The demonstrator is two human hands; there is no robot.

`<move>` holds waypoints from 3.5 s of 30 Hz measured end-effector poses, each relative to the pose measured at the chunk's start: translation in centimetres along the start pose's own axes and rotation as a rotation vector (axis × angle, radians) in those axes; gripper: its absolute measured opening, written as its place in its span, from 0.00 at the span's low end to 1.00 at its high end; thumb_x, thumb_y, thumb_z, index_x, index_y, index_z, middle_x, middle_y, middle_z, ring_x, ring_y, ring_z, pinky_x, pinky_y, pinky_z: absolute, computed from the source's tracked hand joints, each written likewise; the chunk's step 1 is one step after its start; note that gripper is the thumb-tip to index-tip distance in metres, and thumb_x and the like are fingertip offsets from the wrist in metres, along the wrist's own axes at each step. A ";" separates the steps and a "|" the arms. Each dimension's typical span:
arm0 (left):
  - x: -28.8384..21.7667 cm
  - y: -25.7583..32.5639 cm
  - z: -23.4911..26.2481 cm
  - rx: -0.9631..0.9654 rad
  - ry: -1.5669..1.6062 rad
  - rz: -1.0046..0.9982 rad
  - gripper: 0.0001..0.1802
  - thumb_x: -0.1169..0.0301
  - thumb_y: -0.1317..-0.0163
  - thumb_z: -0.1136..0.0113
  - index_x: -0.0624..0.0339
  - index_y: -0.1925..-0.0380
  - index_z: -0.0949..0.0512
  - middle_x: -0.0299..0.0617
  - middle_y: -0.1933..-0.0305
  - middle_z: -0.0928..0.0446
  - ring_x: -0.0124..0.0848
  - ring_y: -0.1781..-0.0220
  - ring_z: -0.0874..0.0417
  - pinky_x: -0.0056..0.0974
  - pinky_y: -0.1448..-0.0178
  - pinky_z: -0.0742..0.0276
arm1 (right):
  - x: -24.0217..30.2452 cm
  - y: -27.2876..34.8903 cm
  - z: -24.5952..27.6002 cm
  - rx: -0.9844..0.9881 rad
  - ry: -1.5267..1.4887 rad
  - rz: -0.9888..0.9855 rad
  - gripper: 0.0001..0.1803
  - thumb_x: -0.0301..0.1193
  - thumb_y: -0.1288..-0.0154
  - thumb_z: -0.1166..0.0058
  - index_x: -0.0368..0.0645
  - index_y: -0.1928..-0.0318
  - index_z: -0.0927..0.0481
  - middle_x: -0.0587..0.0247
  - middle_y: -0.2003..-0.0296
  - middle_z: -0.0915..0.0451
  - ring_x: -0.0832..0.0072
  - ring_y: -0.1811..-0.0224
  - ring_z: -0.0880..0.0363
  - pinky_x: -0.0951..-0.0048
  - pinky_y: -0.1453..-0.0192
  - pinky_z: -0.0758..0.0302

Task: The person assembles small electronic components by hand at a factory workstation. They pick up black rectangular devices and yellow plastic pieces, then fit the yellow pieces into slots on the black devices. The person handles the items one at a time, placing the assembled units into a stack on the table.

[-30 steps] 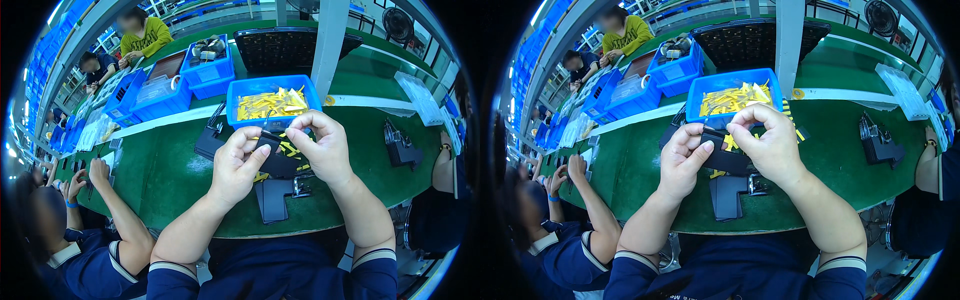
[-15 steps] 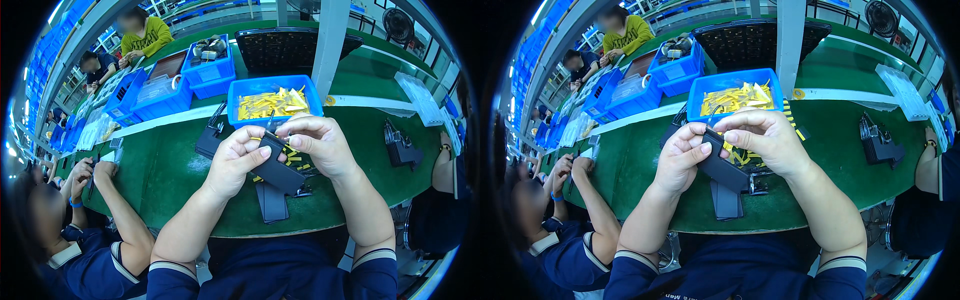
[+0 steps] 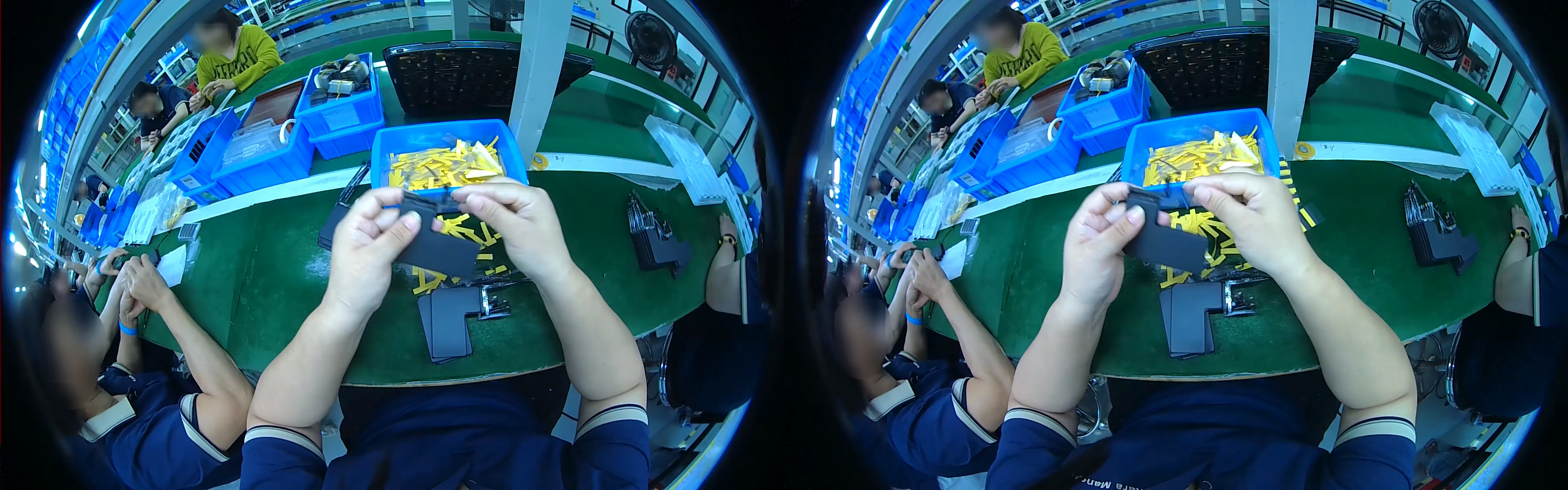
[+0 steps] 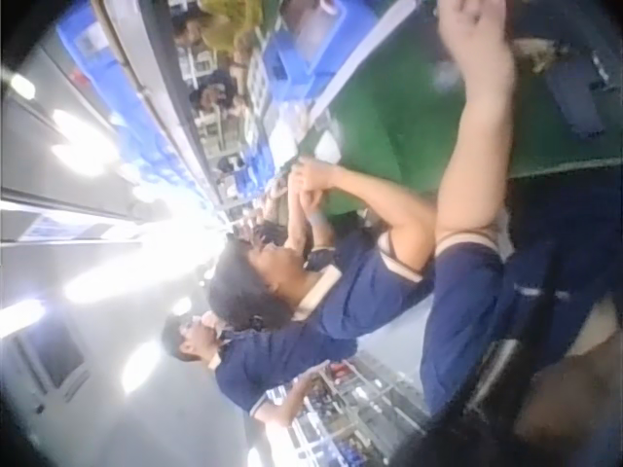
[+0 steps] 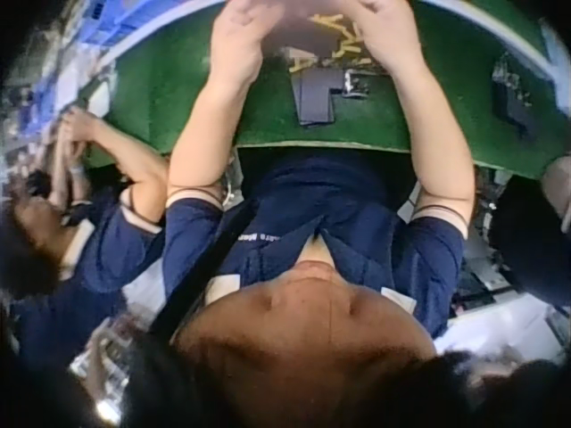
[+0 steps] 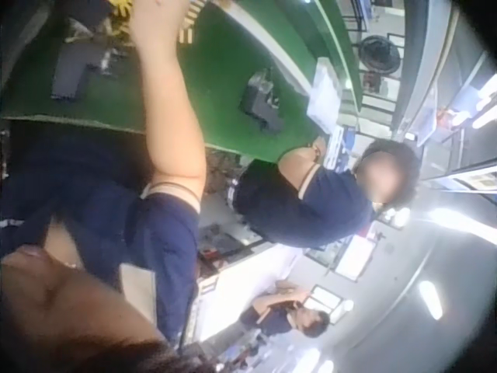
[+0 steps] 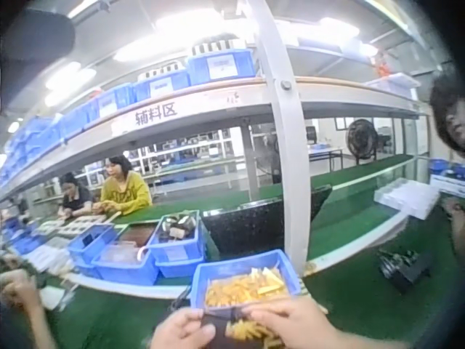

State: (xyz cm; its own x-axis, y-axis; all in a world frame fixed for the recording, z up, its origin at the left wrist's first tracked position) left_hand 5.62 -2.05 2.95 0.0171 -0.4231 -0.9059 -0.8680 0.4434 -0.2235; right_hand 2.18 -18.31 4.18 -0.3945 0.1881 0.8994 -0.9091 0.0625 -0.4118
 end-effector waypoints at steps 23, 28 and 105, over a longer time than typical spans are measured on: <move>-1.2 0.1 0.6 -0.062 -0.136 -0.111 0.12 0.78 0.37 0.48 0.67 0.53 0.32 0.49 0.61 0.20 0.29 0.60 0.18 0.32 0.51 0.24 | -1.2 0.1 -2.9 0.162 0.713 0.009 0.06 0.23 0.53 0.42 0.37 0.70 0.20 0.51 0.69 0.20 0.57 0.64 0.22 0.61 0.58 0.26; 0.3 0.4 -0.3 0.050 -0.373 -0.048 0.12 0.78 0.38 0.47 0.65 0.54 0.32 0.44 0.64 0.20 0.24 0.62 0.20 0.29 0.56 0.25 | 3.9 0.7 1.0 -0.291 0.490 0.416 0.08 0.17 0.50 0.44 0.38 0.68 0.19 0.58 0.71 0.21 0.62 0.66 0.22 0.67 0.59 0.26; -1.9 2.4 -3.4 0.231 -0.894 -0.343 0.14 0.79 0.44 0.45 0.62 0.57 0.33 0.48 0.70 0.20 0.43 0.68 0.17 0.39 0.64 0.23 | 4.6 1.7 -0.1 0.061 0.365 0.143 0.06 0.26 0.49 0.41 0.35 0.71 0.20 0.57 0.75 0.20 0.71 0.73 0.19 0.73 0.67 0.25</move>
State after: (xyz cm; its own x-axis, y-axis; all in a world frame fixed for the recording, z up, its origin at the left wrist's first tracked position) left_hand 1.83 -2.89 5.42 0.7017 0.1535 -0.6957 -0.6290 0.5922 -0.5037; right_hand -1.12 -17.21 7.59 -0.4547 0.5275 0.7177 -0.8589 -0.0463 -0.5101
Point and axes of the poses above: each hand's wrist, its own y-axis away from the middle knuckle, its own z-axis out of the back of the hand, x = y × z, the point moved 6 cm from there along -y, towards the middle knuckle
